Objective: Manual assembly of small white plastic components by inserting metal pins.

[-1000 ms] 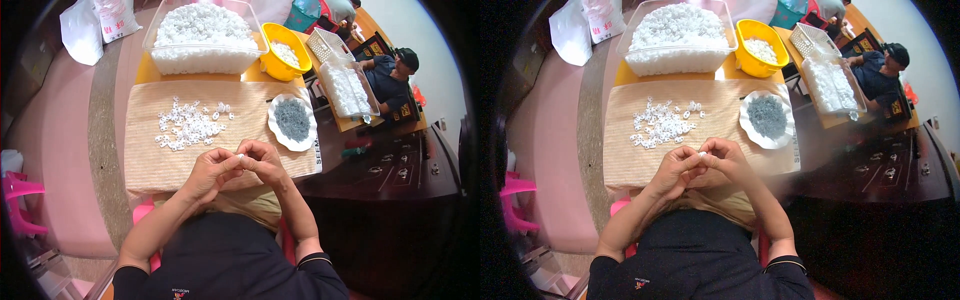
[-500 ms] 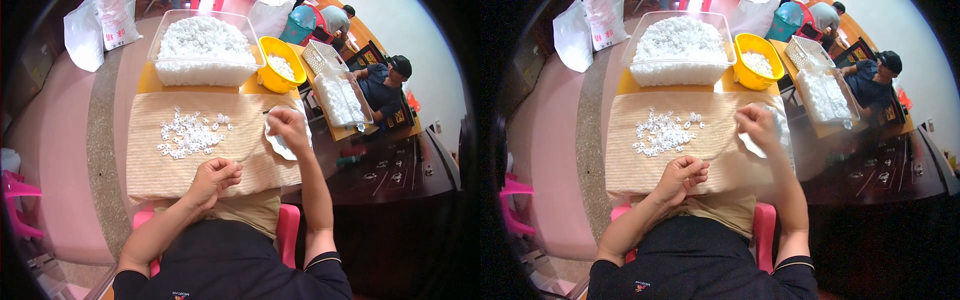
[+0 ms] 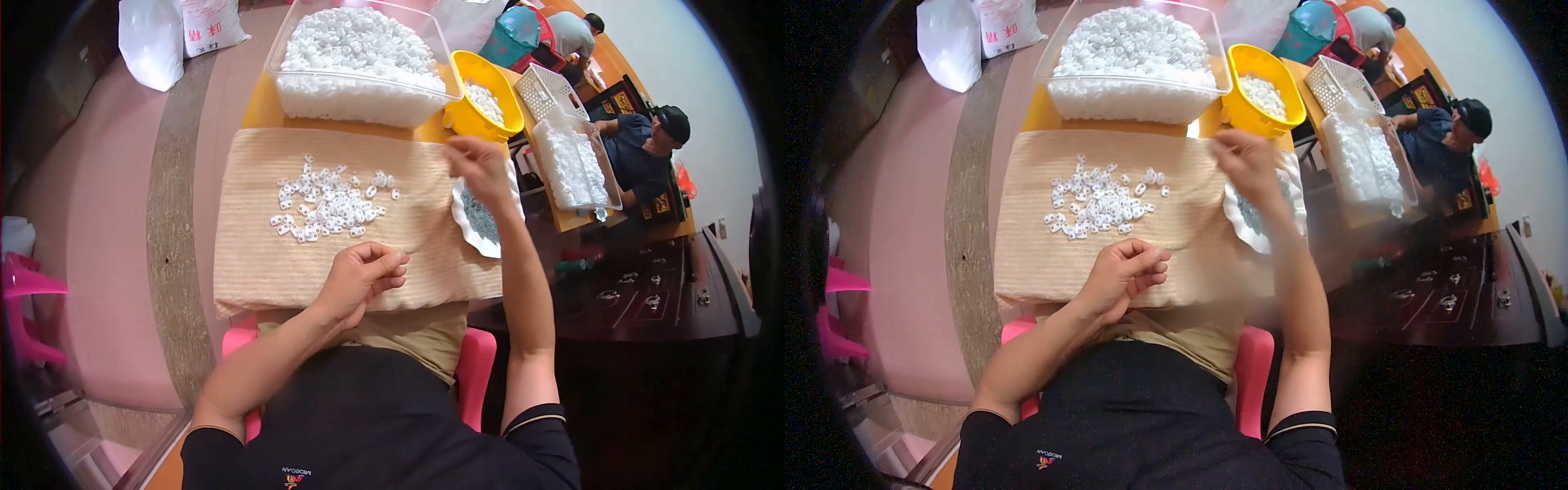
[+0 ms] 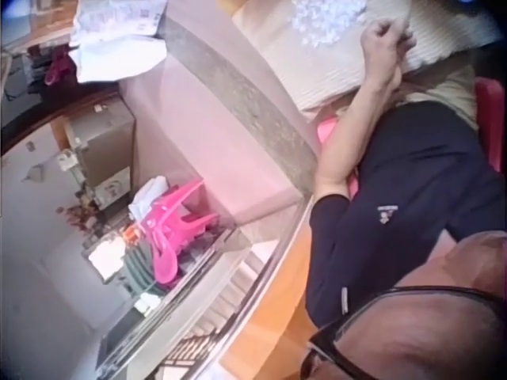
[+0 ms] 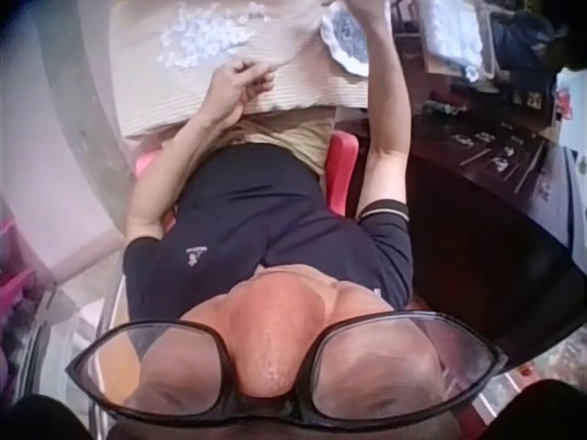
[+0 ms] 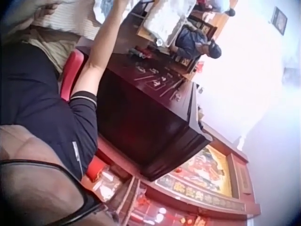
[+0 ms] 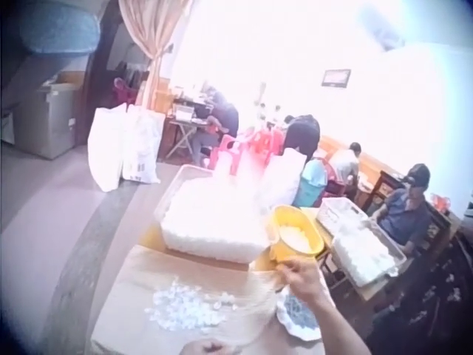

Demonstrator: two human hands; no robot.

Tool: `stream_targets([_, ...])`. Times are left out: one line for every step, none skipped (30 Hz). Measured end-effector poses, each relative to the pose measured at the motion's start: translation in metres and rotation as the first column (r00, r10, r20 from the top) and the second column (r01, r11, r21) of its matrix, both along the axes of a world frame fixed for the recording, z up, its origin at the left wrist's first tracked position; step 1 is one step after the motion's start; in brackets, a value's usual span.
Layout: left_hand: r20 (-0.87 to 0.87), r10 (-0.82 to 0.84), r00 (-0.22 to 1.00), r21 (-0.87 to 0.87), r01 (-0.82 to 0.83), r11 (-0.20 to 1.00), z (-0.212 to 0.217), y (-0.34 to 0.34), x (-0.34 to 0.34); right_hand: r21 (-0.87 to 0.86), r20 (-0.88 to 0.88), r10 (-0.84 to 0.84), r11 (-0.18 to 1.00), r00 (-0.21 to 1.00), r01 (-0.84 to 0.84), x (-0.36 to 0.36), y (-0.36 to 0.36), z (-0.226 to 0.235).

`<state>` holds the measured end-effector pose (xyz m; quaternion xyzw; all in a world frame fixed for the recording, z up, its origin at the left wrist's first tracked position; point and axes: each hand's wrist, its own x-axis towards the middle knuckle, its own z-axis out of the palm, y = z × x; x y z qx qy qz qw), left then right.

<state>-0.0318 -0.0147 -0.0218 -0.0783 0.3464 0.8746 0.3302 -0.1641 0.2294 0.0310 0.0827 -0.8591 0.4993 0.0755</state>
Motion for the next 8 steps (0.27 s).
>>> stream_targets([0.001, 0.0, 1.0, 0.002, 0.0, 1.0, 0.001, 0.0, 0.0, 0.113, 0.003, 0.047, 0.993, 0.999, -0.047, 0.011, -0.011, -0.008])
stream_targets([0.0, 0.004, 1.0, 0.001, -0.004, 1.0, 0.0, 0.0, 0.001, 0.221, 0.01, 0.098, 0.97, 0.995, -0.097, 0.02, -0.022, -0.015])
stream_targets([0.002, 0.006, 1.0, 0.0, -0.006, 1.0, 0.0, 0.0, 0.001, 0.262, 0.039, 0.099, 0.959, 0.994, -0.105, 0.029, -0.033, -0.019])
stream_targets([0.003, 0.003, 1.0, -0.005, -0.003, 1.0, -0.001, 0.0, 0.001, 0.302, 0.066, 0.099, 0.946, 0.993, -0.114, 0.035, -0.043, -0.022])
stream_targets([0.002, -0.003, 1.0, -0.01, 0.003, 1.0, -0.001, 0.001, 0.002, 0.403, 0.043, 0.135, 0.904, 0.99, -0.141, 0.035, -0.047, -0.025])
stream_targets([0.001, -0.005, 1.0, -0.012, 0.005, 1.0, -0.002, 0.001, 0.003, 0.401, 0.041, 0.134, 0.905, 0.99, -0.139, 0.036, -0.051, -0.026])
stream_targets([-0.009, -0.016, 1.0, -0.033, 0.015, 0.999, -0.002, 0.002, 0.003, 0.475, 0.064, 0.117, 0.87, 0.991, -0.133, 0.037, -0.054, -0.026])
stream_targets([-0.017, -0.024, 1.0, -0.054, 0.023, 0.998, -0.003, 0.002, 0.004, 0.545, 0.086, 0.1, 0.828, 0.991, -0.131, 0.04, -0.058, -0.025])
